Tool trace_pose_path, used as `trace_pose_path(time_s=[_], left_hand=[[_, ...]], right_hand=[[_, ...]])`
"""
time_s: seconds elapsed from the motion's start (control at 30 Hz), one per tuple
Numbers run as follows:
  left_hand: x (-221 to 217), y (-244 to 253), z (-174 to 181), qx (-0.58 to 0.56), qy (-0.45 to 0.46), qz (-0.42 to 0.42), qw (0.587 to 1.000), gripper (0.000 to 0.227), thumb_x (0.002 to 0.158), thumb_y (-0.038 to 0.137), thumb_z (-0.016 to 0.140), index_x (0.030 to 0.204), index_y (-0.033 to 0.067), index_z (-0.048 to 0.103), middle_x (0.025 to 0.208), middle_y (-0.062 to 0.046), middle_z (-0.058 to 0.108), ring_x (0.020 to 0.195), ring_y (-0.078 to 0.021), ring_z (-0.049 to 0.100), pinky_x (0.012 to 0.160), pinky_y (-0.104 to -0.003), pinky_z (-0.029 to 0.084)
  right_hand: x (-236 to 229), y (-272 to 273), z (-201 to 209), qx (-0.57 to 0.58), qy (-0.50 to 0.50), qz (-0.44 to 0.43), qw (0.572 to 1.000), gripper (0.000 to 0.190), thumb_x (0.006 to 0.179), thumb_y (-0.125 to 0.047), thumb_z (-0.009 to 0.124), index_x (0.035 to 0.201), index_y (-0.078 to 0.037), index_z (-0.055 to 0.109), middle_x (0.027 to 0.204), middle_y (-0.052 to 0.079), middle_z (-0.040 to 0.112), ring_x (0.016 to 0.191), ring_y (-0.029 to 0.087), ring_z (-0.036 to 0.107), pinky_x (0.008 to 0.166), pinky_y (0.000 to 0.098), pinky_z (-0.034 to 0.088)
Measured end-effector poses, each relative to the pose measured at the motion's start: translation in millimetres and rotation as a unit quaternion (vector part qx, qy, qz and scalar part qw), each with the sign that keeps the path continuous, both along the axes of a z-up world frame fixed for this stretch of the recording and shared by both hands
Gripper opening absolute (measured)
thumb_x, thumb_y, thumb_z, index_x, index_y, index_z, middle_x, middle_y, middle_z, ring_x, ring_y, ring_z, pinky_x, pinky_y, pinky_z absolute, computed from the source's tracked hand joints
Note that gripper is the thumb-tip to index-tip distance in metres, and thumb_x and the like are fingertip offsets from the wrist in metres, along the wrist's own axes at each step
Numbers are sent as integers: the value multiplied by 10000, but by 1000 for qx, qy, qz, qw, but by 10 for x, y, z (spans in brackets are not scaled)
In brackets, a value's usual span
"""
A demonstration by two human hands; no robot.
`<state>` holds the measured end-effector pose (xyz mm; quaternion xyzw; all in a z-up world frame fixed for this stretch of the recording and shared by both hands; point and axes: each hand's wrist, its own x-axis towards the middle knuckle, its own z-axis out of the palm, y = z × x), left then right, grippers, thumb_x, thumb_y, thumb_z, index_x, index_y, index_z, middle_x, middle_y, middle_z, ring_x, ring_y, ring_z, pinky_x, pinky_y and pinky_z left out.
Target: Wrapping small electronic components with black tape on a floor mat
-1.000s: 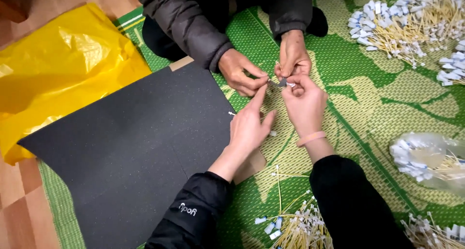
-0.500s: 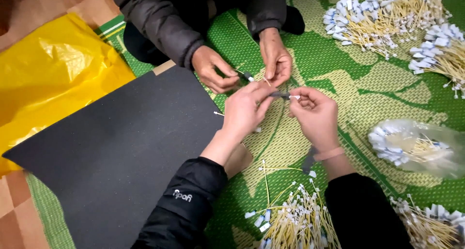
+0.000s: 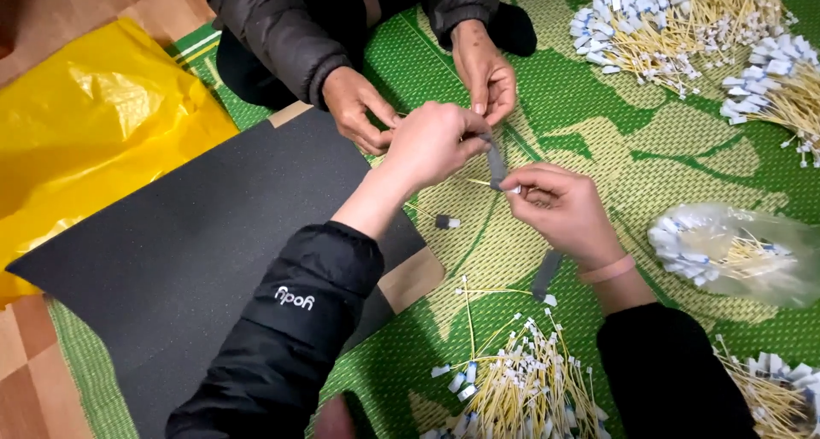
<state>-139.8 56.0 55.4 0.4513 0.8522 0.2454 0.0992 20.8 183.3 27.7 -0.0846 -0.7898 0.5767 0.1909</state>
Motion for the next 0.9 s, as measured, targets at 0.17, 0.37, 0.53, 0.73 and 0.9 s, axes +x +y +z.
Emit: trace_pose_path(time_s=[0.17,0.37,0.53,0.73,0.9], left_hand=[[-56,72,51,-26,8,-22,999,147,766,314,638,895,297,707,820,12,713,856,-303,672,775,-457,528],[-122,-68,185,29,-166,-83,982,255,653,232,728,900,172,707,759,-68,702,817,-293,682,761,-454,513],[-236,-105,100,94,-404,-175,893,375,650,186,846,957,34,694,702,-32,649,613,-52,593,569,-184,555],[-355,-184,15,124,-475,-143,859,230,680,136,826,863,66,707,661,-41,674,601,-64,651,577,-179,575],[-427,-170,-185,165,-536,-69,825,260,708,114,793,923,13,687,751,-96,704,620,-132,693,562,-203,597]], right_hand=[[5,37,-83,-28,5,20,999,192,747,98,676,926,29,689,871,136,639,764,103,566,649,249,555],[0,22,-49,-82,12,-26,996,185,806,42,695,986,0,682,803,25,599,780,15,537,643,150,516],[-26,61,-78,-76,46,7,996,241,816,66,676,1047,36,614,819,42,611,787,42,563,730,189,509],[-8,-7,95,-15,62,40,997,218,771,109,693,974,41,658,839,90,618,803,107,584,742,257,517],[-23,-5,170,38,81,72,993,183,764,104,701,936,47,672,807,119,618,792,152,600,751,299,517]])
